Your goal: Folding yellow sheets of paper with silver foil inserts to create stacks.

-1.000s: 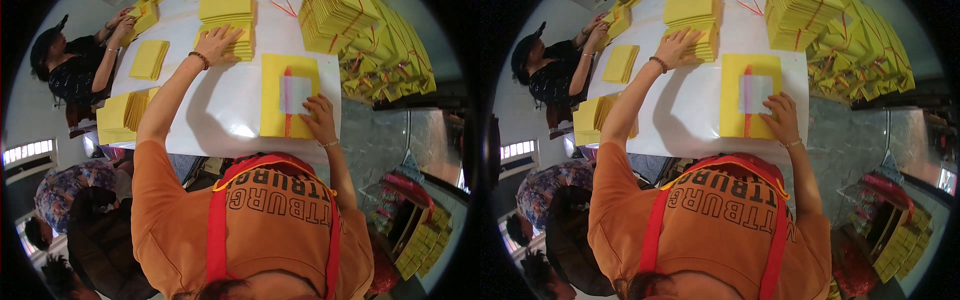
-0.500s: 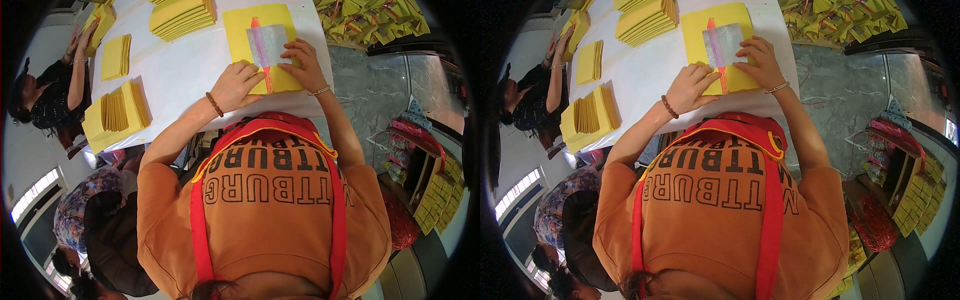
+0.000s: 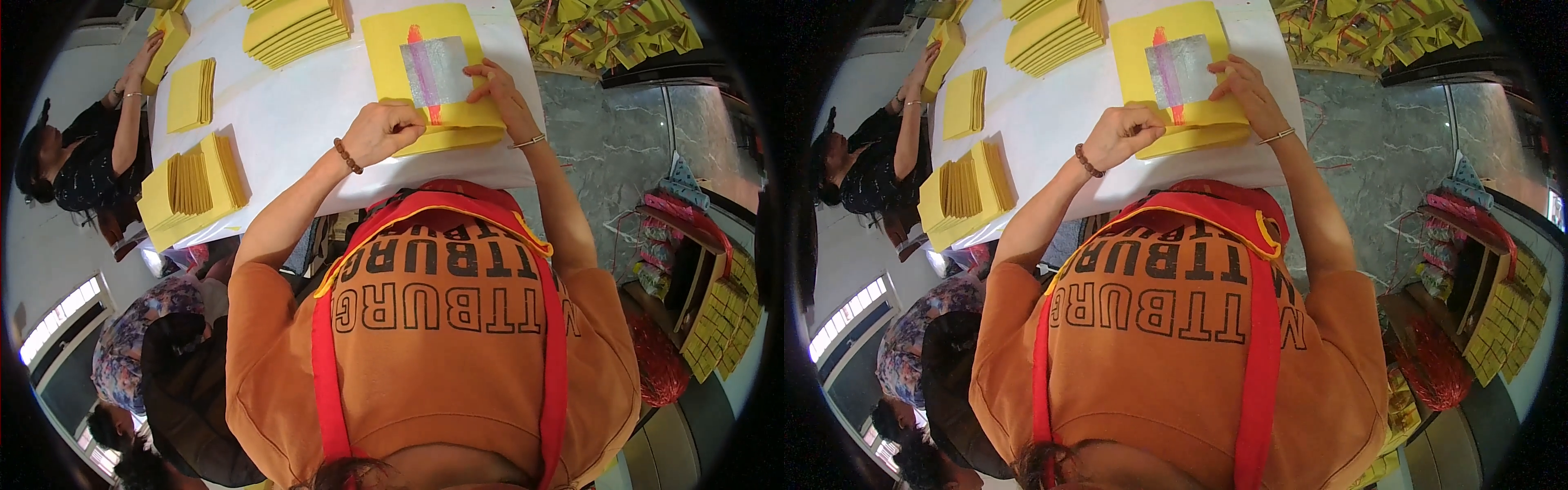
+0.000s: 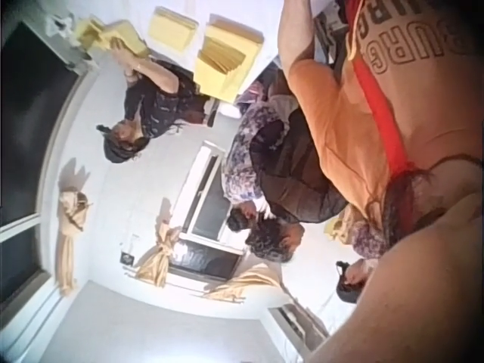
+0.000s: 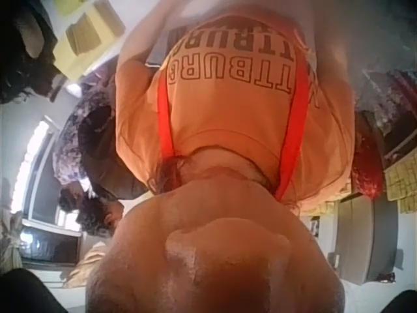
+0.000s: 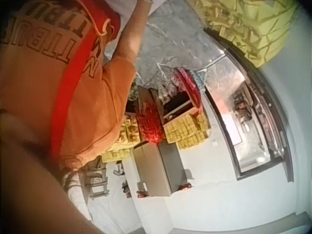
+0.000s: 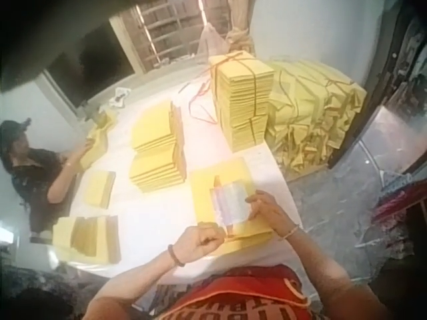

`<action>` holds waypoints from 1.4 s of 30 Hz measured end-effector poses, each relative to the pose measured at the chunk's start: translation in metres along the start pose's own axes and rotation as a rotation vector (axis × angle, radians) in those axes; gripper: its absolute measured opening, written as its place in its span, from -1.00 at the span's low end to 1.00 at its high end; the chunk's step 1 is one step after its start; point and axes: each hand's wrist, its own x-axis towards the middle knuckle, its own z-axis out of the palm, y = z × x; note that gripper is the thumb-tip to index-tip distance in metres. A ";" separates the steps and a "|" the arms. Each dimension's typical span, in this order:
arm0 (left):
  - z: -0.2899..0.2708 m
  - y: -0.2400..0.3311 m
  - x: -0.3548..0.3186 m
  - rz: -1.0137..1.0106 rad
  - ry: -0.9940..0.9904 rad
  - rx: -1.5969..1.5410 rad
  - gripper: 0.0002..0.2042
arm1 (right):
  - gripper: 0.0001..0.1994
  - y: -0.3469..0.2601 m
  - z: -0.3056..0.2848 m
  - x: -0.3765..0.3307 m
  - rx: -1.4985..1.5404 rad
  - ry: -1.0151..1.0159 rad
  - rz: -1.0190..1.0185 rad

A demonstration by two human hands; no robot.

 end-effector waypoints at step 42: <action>-0.008 -0.042 -0.013 0.489 0.312 0.578 -0.65 | -0.75 -0.032 -0.020 0.001 -0.823 -0.069 -0.529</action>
